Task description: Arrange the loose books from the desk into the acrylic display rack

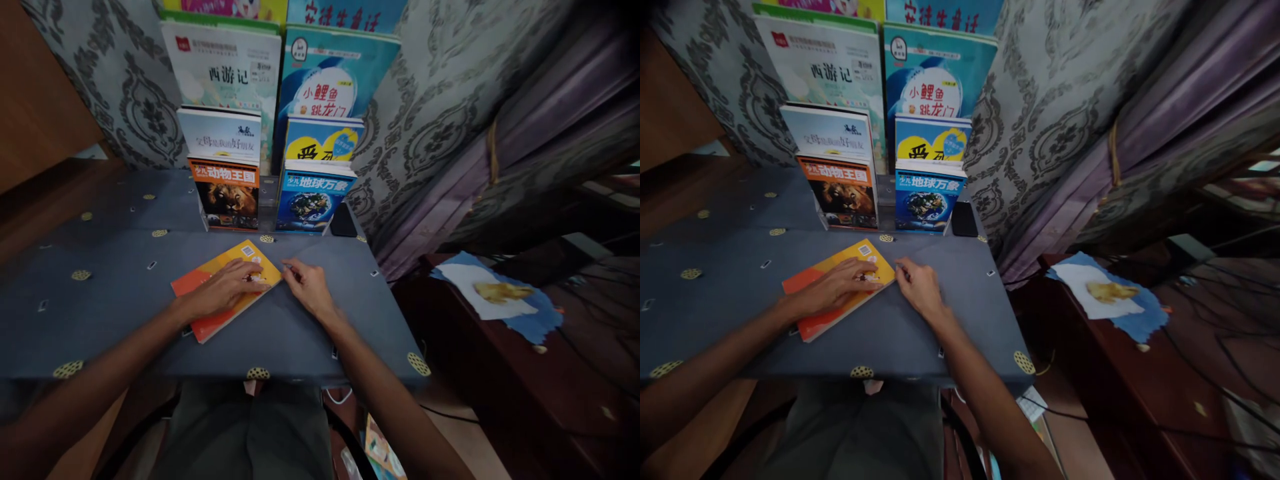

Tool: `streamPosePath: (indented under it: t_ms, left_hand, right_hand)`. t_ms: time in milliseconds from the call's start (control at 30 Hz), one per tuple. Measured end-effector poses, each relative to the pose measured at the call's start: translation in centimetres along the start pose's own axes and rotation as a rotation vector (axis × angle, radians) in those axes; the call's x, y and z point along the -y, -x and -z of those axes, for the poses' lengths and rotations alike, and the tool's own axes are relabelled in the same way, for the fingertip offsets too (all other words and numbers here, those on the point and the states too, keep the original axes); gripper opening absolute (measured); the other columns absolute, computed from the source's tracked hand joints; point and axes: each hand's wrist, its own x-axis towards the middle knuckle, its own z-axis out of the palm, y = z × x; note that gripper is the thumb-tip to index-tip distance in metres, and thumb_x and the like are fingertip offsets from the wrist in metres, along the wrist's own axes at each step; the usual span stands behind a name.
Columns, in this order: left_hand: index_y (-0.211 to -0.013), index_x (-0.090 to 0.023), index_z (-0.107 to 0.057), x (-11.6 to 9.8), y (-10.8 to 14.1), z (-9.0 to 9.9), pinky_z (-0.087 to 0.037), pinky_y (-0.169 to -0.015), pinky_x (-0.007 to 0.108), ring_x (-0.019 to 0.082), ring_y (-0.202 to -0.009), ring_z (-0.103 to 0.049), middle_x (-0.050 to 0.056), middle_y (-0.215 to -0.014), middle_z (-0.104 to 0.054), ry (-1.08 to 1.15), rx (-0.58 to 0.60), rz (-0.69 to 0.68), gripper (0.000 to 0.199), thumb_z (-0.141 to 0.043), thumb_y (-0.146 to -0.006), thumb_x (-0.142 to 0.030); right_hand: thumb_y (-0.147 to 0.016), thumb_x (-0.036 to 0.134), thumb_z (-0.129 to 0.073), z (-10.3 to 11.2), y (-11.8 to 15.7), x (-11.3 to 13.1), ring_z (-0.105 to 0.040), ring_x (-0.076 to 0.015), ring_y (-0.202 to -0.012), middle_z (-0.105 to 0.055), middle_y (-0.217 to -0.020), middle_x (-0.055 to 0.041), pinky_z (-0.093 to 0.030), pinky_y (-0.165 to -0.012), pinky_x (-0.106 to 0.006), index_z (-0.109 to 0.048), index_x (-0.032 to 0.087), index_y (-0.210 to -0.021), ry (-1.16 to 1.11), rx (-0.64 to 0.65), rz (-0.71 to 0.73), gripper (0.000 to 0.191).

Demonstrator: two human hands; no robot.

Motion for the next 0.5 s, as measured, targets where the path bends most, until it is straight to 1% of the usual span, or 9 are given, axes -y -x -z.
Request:
streamPosePath:
  t_ms: [167,333,500]
  left_hand:
    - [-0.130,-0.036,-0.064,0.1,2.4,0.9,-0.040,-0.112,0.049,0.023,-0.132,-0.049,0.007,-0.140,-0.056,0.009,0.030,-0.042,0.047,-0.046,-0.095,-0.009]
    - [-0.133,-0.039,-0.060,-0.7,5.1,2.4,-0.039,-0.115,0.052,0.024,-0.138,-0.045,0.005,-0.148,-0.052,0.054,0.086,-0.039,0.048,-0.050,-0.095,-0.011]
    - [-0.134,-0.040,-0.059,-1.8,8.6,3.5,-0.039,-0.116,0.052,0.022,-0.137,-0.047,0.005,-0.145,-0.053,0.055,0.089,-0.007,0.057,-0.045,-0.093,-0.003]
  right_hand:
    - [-0.092,0.025,-0.050,-0.1,0.2,0.1,-0.067,-0.0172,-0.062,-0.076,-0.077,-0.0034,-0.047,-0.064,-0.026,-0.074,0.021,-0.112,0.086,-0.002,0.038,0.032]
    - [-0.093,0.027,-0.049,-0.3,0.3,0.1,-0.064,-0.0150,-0.056,-0.075,-0.073,-0.0019,-0.045,-0.059,-0.023,-0.074,0.021,-0.113,0.111,-0.015,0.039,0.032]
    - [-0.092,0.028,-0.050,-0.7,0.4,-0.2,-0.065,-0.0151,-0.057,-0.075,-0.074,-0.0034,-0.046,-0.060,-0.024,-0.074,0.019,-0.111,0.104,-0.046,0.048,0.032]
